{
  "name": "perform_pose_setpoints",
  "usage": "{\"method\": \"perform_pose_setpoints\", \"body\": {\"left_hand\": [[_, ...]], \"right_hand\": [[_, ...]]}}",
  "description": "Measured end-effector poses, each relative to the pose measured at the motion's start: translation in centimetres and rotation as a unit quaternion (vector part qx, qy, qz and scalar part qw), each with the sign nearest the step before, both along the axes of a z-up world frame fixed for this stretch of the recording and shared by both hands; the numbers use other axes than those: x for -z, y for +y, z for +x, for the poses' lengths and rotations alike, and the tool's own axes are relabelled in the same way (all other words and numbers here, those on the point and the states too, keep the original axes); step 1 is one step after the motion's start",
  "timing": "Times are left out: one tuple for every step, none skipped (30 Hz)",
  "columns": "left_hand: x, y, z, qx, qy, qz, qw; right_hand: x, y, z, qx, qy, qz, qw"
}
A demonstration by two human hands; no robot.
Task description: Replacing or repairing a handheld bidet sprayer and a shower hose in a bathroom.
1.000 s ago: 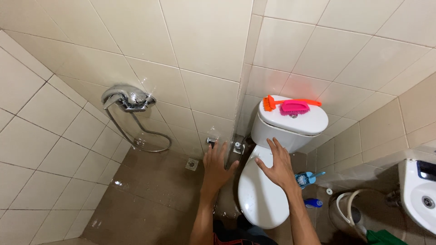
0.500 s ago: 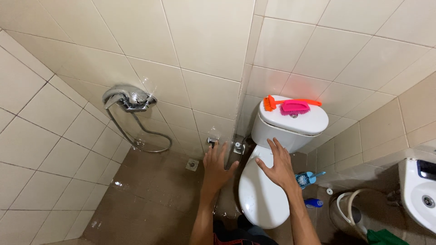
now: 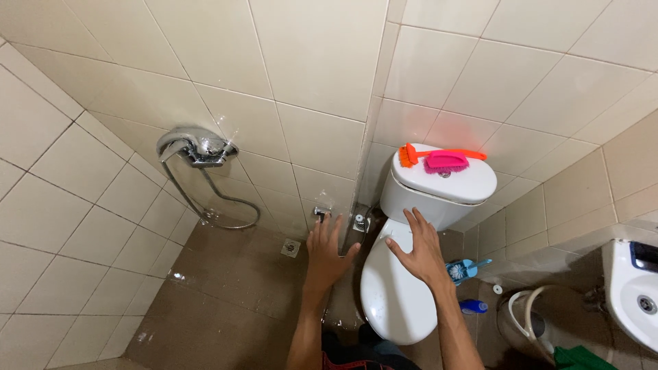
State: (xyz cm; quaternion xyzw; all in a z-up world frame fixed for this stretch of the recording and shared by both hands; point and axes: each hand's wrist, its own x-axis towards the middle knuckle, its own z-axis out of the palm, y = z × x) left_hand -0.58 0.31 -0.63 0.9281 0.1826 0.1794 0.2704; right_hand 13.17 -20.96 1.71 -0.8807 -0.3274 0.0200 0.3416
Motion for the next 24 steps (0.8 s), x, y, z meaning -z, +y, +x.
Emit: {"method": "perform_pose_setpoints", "body": {"left_hand": [[0.1, 0.0, 0.0, -0.001, -0.001, 0.003, 1.000], [0.1, 0.1, 0.1, -0.001, -0.002, 0.003, 1.000], [0.1, 0.2, 0.2, 0.000, 0.020, 0.000, 1.000], [0.1, 0.3, 0.3, 0.000, 0.042, -0.004, 0.999], [-0.4, 0.2, 0.0, 0.000, 0.042, -0.004, 0.999], [-0.9, 0.0, -0.2, 0.001, 0.026, -0.013, 1.000], [-1.4, -0.1, -0.4, 0.003, 0.009, -0.022, 1.000], [-1.4, -0.1, -0.4, 0.003, 0.009, -0.022, 1.000], [-1.3, -0.1, -0.4, -0.001, 0.008, -0.018, 1.000], [-1.3, -0.2, -0.3, -0.006, 0.006, -0.014, 1.000], [-1.5, -0.2, -0.4, -0.006, 0.006, -0.014, 1.000], [-1.7, -0.2, -0.4, -0.003, 0.009, -0.016, 1.000], [-1.9, -0.1, -0.4, -0.001, 0.012, -0.017, 1.000], [-1.5, 0.0, -0.3, -0.001, 0.013, -0.017, 1.000], [-1.2, 0.1, -0.1, -0.002, 0.030, -0.017, 0.999], [-0.9, 0.2, 0.1, -0.002, 0.047, -0.016, 0.999], [-0.9, 0.2, -0.1, -0.002, 0.047, -0.017, 0.999], [-0.8, 0.1, -0.2, -0.003, 0.025, -0.014, 1.000], [-0.8, 0.0, -0.3, -0.003, 0.003, -0.011, 1.000], [-0.8, 0.0, -0.3, -0.003, 0.003, -0.011, 1.000], [-0.8, 0.0, -0.3, -0.004, 0.003, -0.011, 1.000], [-0.8, 0.0, -0.3, -0.005, 0.002, -0.011, 1.000], [-1.2, -0.1, -0.3, -0.005, 0.002, -0.010, 1.000], [-1.5, -0.2, -0.4, -0.004, 0.006, -0.018, 1.000]], "right_hand": [[0.1, 0.0, 0.0, 0.001, 0.006, -0.008, 1.000], [-0.2, 0.1, -0.1, 0.001, 0.006, -0.008, 1.000], [-0.5, 0.1, -0.3, 0.001, 0.012, 0.000, 1.000], [-0.8, 0.1, -0.5, 0.002, 0.018, 0.007, 1.000], [-0.6, 0.1, -0.4, 0.002, 0.018, 0.007, 1.000], [-0.4, 0.2, -0.2, 0.003, 0.018, -0.001, 1.000], [-0.2, 0.2, -0.1, 0.005, 0.018, -0.008, 1.000], [-0.1, 0.2, -0.1, 0.004, 0.018, -0.008, 1.000], [0.0, 0.2, -0.1, 0.005, 0.017, -0.010, 1.000], [0.1, 0.2, 0.0, 0.005, 0.017, -0.013, 1.000], [0.1, 0.2, -0.1, 0.005, 0.017, -0.013, 1.000], [0.1, 0.2, 0.0, 0.008, 0.015, -0.021, 1.000], [0.2, 0.3, 0.0, 0.011, 0.014, -0.029, 0.999], [0.0, 0.2, -0.1, 0.011, 0.014, -0.029, 0.999], [-0.2, 0.2, -0.2, 0.008, 0.011, -0.021, 1.000], [-0.3, 0.2, -0.3, 0.007, 0.008, -0.013, 1.000], [-0.3, 0.2, -0.3, 0.006, 0.009, -0.013, 1.000], [-0.2, 0.1, -0.3, 0.006, 0.008, -0.013, 1.000], [-0.2, 0.1, -0.2, 0.005, 0.008, -0.012, 1.000], [-0.1, 0.1, -0.2, 0.005, 0.008, -0.012, 1.000], [0.0, 0.1, -0.1, 0.004, 0.005, -0.013, 1.000], [0.1, 0.0, -0.1, 0.002, 0.003, -0.014, 1.000], [0.1, 0.0, 0.0, 0.003, 0.003, -0.014, 1.000], [0.0, 0.0, -0.1, 0.004, 0.010, -0.016, 1.000]]}}
